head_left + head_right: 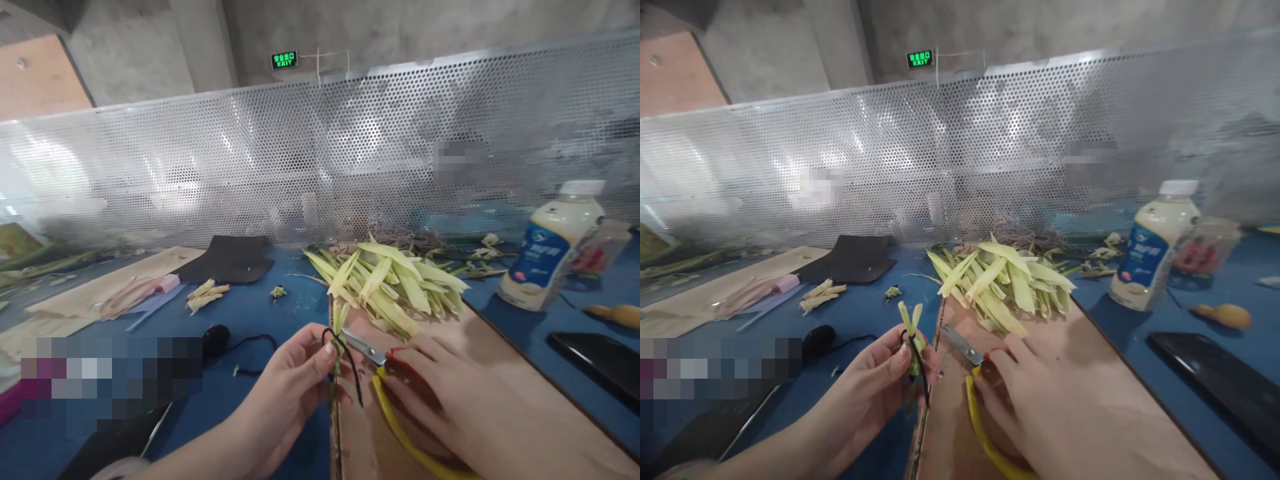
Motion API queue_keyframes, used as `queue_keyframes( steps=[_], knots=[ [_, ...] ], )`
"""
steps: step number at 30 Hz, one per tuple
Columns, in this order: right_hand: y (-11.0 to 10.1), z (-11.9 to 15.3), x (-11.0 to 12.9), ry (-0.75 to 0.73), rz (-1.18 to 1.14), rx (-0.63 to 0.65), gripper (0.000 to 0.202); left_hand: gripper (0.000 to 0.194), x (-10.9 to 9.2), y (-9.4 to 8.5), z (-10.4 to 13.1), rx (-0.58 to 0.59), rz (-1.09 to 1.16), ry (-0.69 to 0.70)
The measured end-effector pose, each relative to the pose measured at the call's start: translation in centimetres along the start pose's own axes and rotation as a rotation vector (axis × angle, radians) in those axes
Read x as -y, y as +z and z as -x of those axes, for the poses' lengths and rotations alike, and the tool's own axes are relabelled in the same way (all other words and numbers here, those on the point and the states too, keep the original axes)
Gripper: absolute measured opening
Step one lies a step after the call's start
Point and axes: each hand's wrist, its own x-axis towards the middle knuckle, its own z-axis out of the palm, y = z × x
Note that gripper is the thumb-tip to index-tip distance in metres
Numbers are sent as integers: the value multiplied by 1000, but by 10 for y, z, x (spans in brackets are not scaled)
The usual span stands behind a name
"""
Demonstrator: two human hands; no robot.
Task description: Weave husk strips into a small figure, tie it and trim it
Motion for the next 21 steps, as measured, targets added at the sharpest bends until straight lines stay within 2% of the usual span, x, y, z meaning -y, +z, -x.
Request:
queue_keyframes(
  steps=[3, 6, 9, 14, 18, 21],
  knots=[
    [-15, -8, 17, 26, -328, 31, 17, 7, 3, 0, 1, 75, 8, -35],
    [-24, -12, 36, 124, -667, 64, 16, 8, 6, -1, 1, 83, -33, -56],
    [-23, -11, 50, 265, -820, 37, 9, 13, 8, 0, 1, 86, -63, -78],
    [-6, -8, 52, 577, -1000, 113, 17, 20, 6, 4, 0, 96, -98, -94],
    [2, -10, 49, 644, -1290, 132, 25, 20, 5, 5, 3, 112, -127, -127],
    [-2, -13, 49, 685, -1500, 228, 28, 21, 5, 5, 5, 117, -160, -113]
  ],
)
